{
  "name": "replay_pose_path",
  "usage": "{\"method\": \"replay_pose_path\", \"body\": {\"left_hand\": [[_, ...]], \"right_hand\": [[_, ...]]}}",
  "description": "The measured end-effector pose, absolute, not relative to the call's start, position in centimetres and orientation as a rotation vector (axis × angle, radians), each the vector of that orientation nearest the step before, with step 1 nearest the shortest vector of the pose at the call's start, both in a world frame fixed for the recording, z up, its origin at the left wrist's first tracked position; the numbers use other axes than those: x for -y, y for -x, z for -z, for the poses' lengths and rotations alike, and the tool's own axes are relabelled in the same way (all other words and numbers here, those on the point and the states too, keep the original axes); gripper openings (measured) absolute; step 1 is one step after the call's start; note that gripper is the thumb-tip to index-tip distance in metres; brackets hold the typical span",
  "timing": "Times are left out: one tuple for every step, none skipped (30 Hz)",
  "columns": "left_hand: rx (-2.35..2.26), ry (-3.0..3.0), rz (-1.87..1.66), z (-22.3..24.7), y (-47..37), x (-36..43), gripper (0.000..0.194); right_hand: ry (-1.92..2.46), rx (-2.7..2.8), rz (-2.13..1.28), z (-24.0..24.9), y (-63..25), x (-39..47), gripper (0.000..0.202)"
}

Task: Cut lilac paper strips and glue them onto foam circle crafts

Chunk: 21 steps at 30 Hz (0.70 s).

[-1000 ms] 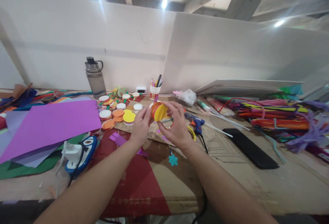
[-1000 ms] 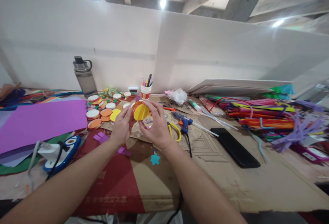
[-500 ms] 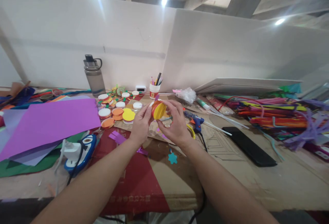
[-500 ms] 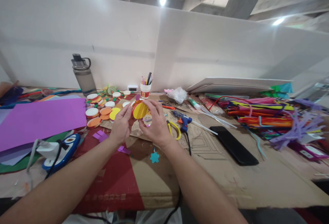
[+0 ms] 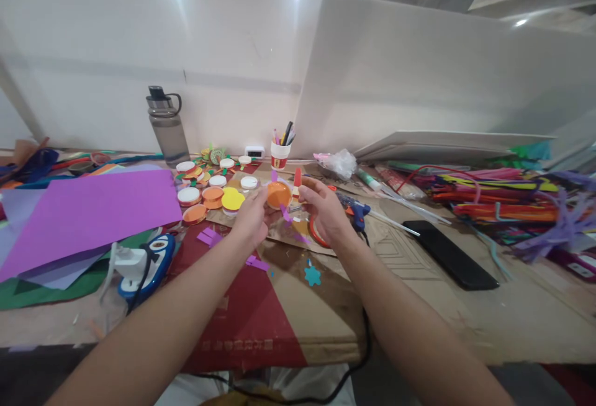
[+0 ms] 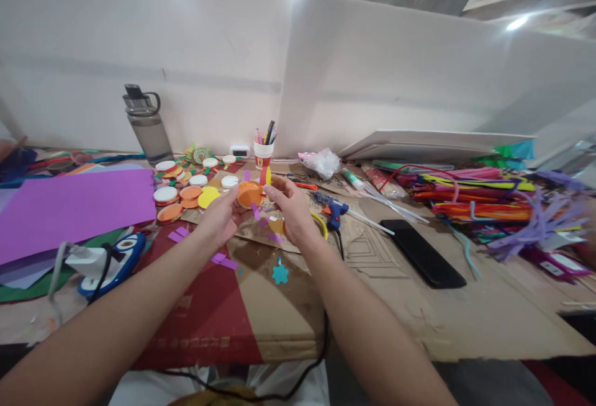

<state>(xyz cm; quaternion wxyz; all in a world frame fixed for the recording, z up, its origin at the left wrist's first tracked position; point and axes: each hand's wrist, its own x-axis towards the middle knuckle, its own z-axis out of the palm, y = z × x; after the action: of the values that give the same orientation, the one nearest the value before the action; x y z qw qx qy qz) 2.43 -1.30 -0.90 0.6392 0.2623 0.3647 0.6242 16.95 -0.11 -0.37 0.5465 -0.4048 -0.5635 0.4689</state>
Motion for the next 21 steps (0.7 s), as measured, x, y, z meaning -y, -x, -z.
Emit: {"method": "replay_pose_path", "body": {"left_hand": [[-0.838,-0.6,-1.414,0.9,-2.4,1.3,0.016],[-0.843,-0.594,-1.408,0.9,-2.4,1.3,0.016],[-0.845,-0.583,-1.4,0.8,-2.4,1.3,0.015],[-0.849,-0.571,-1.387,0.8,-2.4,1.3,0.014],[-0.85,-0.563,-1.368,0.7,-2.4,1.3,0.014],[-0.851,-0.557,-1.346,0.7,-2.4,1.3,0.015],[-0.853,-0.554,-1.325,0.6,-2.4,1.3,0.015],[-0.857,-0.552,-1.31,0.6,-2.4,1.2,0.016],[-0.862,-0.551,-1.299,0.6,-2.4,1.2,0.017],[-0.869,-0.55,-1.292,0.6,-2.4,1.1,0.017],[-0.879,-0.548,-1.288,0.5,-2.5,1.1,0.017],[-0.889,-0.545,-1.287,0.4,-2.5,1.1,0.017],[-0.899,-0.539,-1.289,0.3,-2.5,1.2,0.017],[-0.908,-0.532,-1.291,0.2,-2.5,1.3,0.016],[-0.916,-0.525,-1.294,0.1,-2.5,1.3,0.016],[-0.921,-0.52,-1.293,-0.1,-2.5,1.4,0.016],[-0.924,-0.519,-1.287,-0.2,-2.5,1.5,0.016],[-0.928,-0.521,-1.278,-0.3,-2.5,1.5,0.017],[-0.934,-0.525,-1.269,-0.4,-2.5,1.6,0.018],[-0.939,-0.531,-1.258,-0.4,-2.5,1.6,0.018],[-0.944,-0.536,-1.249,-0.4,-2.4,1.6,0.019]], "right_hand": [[0.988,1.329,-1.142,0.4,-17.0,0.1,0.046],[1.013,1.33,-1.16,0.4,-16.9,0.1,0.046],[1.037,1.335,-1.167,0.4,-16.9,0.1,0.047],[1.061,1.344,-1.163,0.4,-16.9,0.1,0.047],[1.087,1.357,-1.15,0.4,-16.8,0.1,0.048],[1.114,1.375,-1.127,0.4,-16.8,0.1,0.048],[1.139,1.402,-1.096,0.3,-16.8,0.2,0.048],[1.157,1.438,-1.059,0.3,-16.8,0.2,0.047],[1.17,1.482,-1.018,0.2,-16.8,0.3,0.047],[1.181,1.53,-0.973,0.2,-16.8,0.4,0.046],[1.194,1.578,-0.927,0.1,-16.8,0.5,0.046],[1.21,1.622,-0.881,0.0,-16.9,0.6,0.046],[1.229,1.663,-0.837,-0.1,-16.9,0.7,0.046],[1.25,1.699,-0.793,-0.2,-16.9,0.7,0.045],[1.267,1.734,-0.75,-0.3,-16.9,0.8,0.044],[1.277,1.769,-0.709,-0.3,-16.9,0.9,0.044],[1.281,1.799,-0.674,-0.3,-16.9,0.9,0.043],[1.281,1.823,-0.642,-0.3,-16.9,0.9,0.043],[1.283,1.842,-0.611,-0.3,-16.9,0.9,0.044],[1.285,1.858,-0.585,-0.2,-16.9,0.9,0.045],[1.287,1.87,-0.564,-0.1,-17.0,0.8,0.046]]}}
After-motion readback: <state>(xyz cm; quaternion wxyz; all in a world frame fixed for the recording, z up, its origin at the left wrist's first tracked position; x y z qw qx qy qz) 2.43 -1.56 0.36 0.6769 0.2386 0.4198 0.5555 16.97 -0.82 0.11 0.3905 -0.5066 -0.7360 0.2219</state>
